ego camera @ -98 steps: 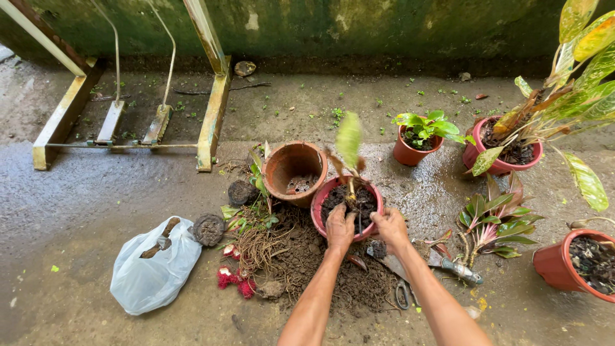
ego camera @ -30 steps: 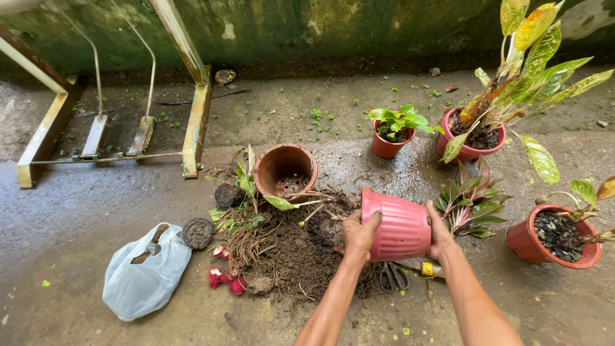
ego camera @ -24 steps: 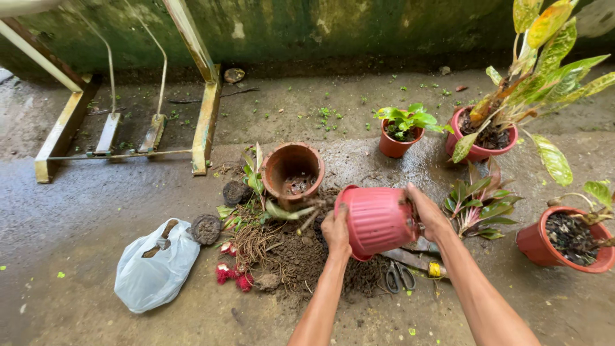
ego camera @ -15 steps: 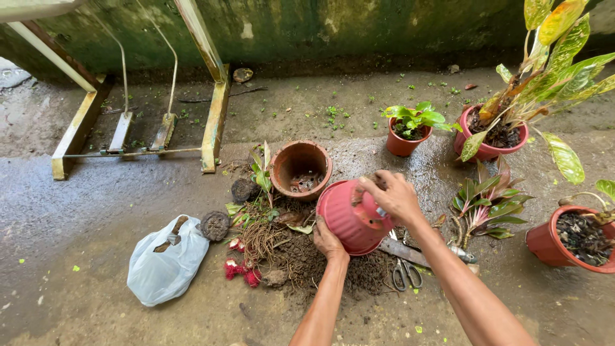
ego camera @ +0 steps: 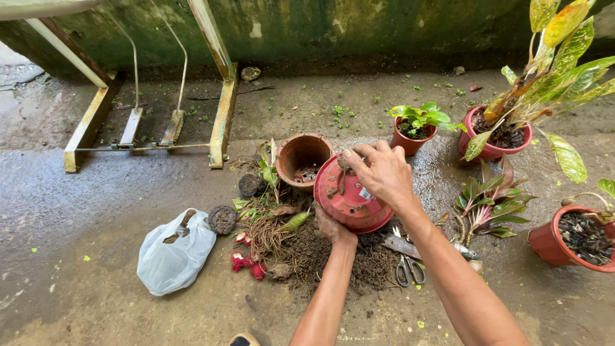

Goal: The person removes a plant from a red plastic pot, loosens the soil with a small trowel, and empties the soil onto the floor. They then use scissors to trim the plant's roots and place the plant into a terracotta pot. Finally, they gather soil and prepare to repot the plant.

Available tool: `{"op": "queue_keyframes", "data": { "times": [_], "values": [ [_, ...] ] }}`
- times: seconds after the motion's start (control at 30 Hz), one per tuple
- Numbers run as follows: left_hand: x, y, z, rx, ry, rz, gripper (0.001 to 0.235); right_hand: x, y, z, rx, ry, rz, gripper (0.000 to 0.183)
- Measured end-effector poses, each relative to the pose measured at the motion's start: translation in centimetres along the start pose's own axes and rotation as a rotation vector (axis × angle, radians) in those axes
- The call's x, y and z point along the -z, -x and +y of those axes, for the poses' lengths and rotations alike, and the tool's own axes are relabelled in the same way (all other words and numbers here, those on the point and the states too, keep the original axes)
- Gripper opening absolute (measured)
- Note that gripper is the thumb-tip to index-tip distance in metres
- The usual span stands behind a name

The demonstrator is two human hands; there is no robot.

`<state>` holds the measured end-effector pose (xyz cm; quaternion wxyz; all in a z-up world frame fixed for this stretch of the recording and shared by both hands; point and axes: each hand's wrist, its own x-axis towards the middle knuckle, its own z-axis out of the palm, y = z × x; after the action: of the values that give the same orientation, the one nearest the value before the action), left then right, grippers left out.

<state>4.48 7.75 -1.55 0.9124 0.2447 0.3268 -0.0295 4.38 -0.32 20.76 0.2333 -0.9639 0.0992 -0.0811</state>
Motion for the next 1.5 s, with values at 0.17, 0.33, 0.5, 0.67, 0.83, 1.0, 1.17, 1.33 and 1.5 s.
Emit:
{"op": "queue_keyframes", "data": {
  "times": [0.17,0.33,0.5,0.67,0.83,1.0,1.17,1.33,1.5],
  "values": [
    [0.5,0.1,-0.6,0.045,-0.014,0.045,0.059,-1.2,-0.1,2.5,-0.002,-0.078,-0.005,0.055],
    [1.5,-1.9,-1.7,0.125,-0.067,0.090,0.058,-2.3,-0.3,5.3,0.028,-0.135,-0.018,0.054],
    [2.5,-3.6,-3.2,0.066,-0.115,0.028,0.049,-2.9,-1.6,8.7,-0.007,-0.235,-0.070,0.053],
    [0.3,-2.7,-1.1,0.163,-0.147,-0.062,0.044,-2.6,-2.2,12.6,-0.229,-0.636,-0.175,0.049],
    [-4.7,0.9,2.3,-0.019,-0.407,-0.347,0.034,-1.7,-2.7,17.6,-0.518,-0.772,0.051,0.058],
    [-5.2,3.4,-1.5,-0.687,-1.216,-0.664,0.012,-2.1,-1.1,19.3,-0.653,-0.695,0.031,0.069],
    [0.1,2.5,-5.4,-1.388,-1.442,-0.857,0.008,-3.2,-0.1,20.2,-0.739,-0.877,-0.150,0.059],
    [2.8,2.7,-4.8,-1.538,-1.566,-0.816,0.025,-7.2,-0.4,22.9,-0.743,-0.903,-0.110,0.056],
    [2.8,2.6,-3.1,-1.295,-1.625,-0.775,0.074,-9.5,-0.7,24.3,-0.582,-0.993,0.014,0.050]
  ]
}}
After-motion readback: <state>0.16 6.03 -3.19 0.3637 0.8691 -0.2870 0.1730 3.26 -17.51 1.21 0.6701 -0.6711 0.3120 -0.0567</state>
